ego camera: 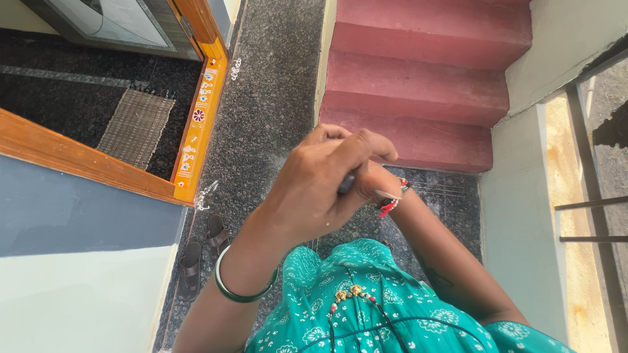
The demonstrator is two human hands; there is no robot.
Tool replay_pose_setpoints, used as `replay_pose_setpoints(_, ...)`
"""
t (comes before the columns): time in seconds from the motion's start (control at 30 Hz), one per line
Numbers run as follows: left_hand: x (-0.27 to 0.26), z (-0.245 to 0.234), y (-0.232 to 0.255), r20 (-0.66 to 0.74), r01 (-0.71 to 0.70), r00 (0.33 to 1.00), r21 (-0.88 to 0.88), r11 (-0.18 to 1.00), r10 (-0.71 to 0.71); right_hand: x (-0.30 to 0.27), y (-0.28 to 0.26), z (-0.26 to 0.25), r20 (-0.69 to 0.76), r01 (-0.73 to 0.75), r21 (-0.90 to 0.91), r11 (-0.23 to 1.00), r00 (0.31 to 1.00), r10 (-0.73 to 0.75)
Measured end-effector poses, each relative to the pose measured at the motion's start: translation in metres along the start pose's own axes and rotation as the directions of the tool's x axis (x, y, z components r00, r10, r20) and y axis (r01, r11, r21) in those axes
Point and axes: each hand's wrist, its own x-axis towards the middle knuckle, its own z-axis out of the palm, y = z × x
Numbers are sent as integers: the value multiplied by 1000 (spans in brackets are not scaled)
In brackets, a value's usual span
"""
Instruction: The person assembles and disassembles a green squeegee-like cleaning tool by repeatedly attaching and removing the handle and head components by hand.
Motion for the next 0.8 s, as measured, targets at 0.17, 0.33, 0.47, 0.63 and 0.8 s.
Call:
replay_pose_setpoints(0.17,-8,-5,-21,-65,167,980,-228,959,-187,-2,-25,-5,97,-28,-841,541,974,202)
replay_pose_setpoints(0.33,-28,25,-77,-3,416,880,-479,773,-476,-15,29,-26,4,-223,-855,469,900,435)
replay_pose_setpoints(0.47,-46,56,-91,-24,417,893,-333,846,-450,-25,116,-35,46,-249,-773,584,895,443)
replay_pose_setpoints(0.63,-46,71,-82,-28,301,953,-46,953,-302,-20,222,-42,75,8,-356,935,997,20)
replay_pose_setpoints(0.8,-29,59,-59,57,210,972,233,950,-229,-14,230,-53,-296,-220,53,974,928,226)
